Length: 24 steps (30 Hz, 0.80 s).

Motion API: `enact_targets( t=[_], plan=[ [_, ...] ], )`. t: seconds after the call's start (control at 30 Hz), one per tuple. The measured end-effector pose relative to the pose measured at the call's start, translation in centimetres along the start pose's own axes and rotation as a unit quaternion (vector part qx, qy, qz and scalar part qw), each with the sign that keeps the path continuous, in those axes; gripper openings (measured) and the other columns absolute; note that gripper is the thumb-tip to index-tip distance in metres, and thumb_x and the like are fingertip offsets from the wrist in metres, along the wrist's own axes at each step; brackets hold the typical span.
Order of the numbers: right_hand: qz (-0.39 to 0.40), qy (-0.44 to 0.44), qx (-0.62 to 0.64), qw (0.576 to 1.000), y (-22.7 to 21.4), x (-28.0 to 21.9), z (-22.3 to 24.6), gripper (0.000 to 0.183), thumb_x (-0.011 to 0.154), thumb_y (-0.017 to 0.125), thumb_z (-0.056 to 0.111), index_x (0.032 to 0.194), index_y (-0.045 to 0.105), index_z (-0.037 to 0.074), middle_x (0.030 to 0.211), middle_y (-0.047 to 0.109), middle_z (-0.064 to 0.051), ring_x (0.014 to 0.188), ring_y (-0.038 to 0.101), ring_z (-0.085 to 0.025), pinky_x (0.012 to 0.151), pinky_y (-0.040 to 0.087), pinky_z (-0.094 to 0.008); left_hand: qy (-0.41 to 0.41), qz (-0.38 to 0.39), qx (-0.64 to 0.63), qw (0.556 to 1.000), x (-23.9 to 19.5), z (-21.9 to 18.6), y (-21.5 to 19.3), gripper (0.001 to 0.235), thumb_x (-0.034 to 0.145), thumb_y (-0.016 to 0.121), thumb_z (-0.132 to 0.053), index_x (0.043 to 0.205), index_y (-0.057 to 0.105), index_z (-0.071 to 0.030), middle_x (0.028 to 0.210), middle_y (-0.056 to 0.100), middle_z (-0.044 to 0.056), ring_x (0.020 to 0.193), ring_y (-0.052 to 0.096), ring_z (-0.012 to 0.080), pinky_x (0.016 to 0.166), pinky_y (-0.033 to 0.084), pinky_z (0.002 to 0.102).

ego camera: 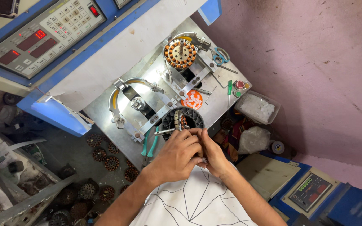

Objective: The person inserts white insulation strips into the slots of a circular metal fan stator by hand while working at a workbench and on the floor.

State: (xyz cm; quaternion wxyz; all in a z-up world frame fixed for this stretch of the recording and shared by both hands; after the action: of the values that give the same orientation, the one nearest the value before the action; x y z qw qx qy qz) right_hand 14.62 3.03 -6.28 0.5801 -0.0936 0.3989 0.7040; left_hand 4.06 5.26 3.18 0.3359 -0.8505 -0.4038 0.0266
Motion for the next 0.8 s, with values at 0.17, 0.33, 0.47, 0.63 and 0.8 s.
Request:
enact_targets(
  t=[0.17, 0.33, 0.47, 0.63, 0.8],
  plan=[
    [0.047, -0.061, 0.082, 0.994, -0.2, 0.3, 0.0, 0.065, 0.106, 0.037, 0.061, 0.125, 0.058, 0.002, 0.085, 0.057, -0.001, 0.06, 0.043, -0.005, 0.046, 0.029, -0.021, -0.038, -0.098, -0.08, 0.991, -0.7, 1.0, -0.4, 0.009, 0.089, 0.069, -0.005, 0.094, 0.062, -0.004, 0.095, 0.064, 0.008, 0.092, 0.06, 0.0274, 0.087, 0.047, 0.04],
    [-0.031, -0.24, -0.063, 0.968, -1.6, -0.4, 0.8, 0.027, 0.1, 0.065, 0.024, 0.112, 0.062, 0.0, 0.084, 0.057, 0.0, 0.066, 0.044, -0.004, 0.053, 0.033, -0.02, -0.139, -0.299, -0.272, 0.904, -2.2, 2.9, -0.6, 0.016, 0.097, 0.065, -0.004, 0.112, 0.058, -0.001, 0.097, 0.067, 0.009, 0.087, 0.066, 0.0166, 0.079, 0.053, 0.027],
    [-0.099, -0.286, -0.087, 0.949, -2.1, -0.8, 1.5, 0.01, 0.096, 0.073, 0.003, 0.104, 0.068, 0.0, 0.076, 0.057, 0.002, 0.066, 0.046, -0.003, 0.057, 0.036, -0.019, -0.133, -0.311, -0.25, 0.907, -2.4, 2.8, -1.3, 0.024, 0.096, 0.071, -0.005, 0.118, 0.066, 0.002, 0.098, 0.069, 0.01, 0.087, 0.068, 0.0161, 0.076, 0.056, 0.026],
    [-0.08, -0.297, -0.123, 0.944, -1.3, -1.3, 2.6, 0.01, 0.094, 0.071, 0.005, 0.102, 0.067, 0.001, 0.085, 0.072, -0.003, 0.077, 0.067, -0.008, 0.068, 0.053, -0.022, -0.129, -0.283, -0.159, 0.937, -2.3, 2.9, -2.9, 0.01, 0.092, 0.075, -0.008, 0.099, 0.073, -0.002, 0.09, 0.072, 0.008, 0.076, 0.07, 0.0173, 0.068, 0.056, 0.029],
    [-0.119, -0.348, -0.267, 0.891, -0.3, -2.0, 3.9, 0.009, 0.091, 0.075, 0.004, 0.098, 0.071, 0.001, 0.087, 0.069, -0.001, 0.072, 0.06, -0.005, 0.062, 0.048, -0.021, -0.105, -0.269, -0.137, 0.948, -2.7, 2.7, -3.6, 0.007, 0.093, 0.075, -0.007, 0.097, 0.071, -0.002, 0.089, 0.073, 0.009, 0.08, 0.073, 0.0207, 0.07, 0.056, 0.031]
  ],
)
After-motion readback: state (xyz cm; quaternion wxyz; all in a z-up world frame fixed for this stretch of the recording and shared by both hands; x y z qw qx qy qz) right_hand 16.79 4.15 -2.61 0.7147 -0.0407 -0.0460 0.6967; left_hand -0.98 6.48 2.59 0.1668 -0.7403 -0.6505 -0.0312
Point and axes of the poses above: each hand's wrist, its own x-axis towards the middle knuckle, its own y-axis out of the palm, z = x × y, the point moved 7 cm from there along x, towards the middle knuckle
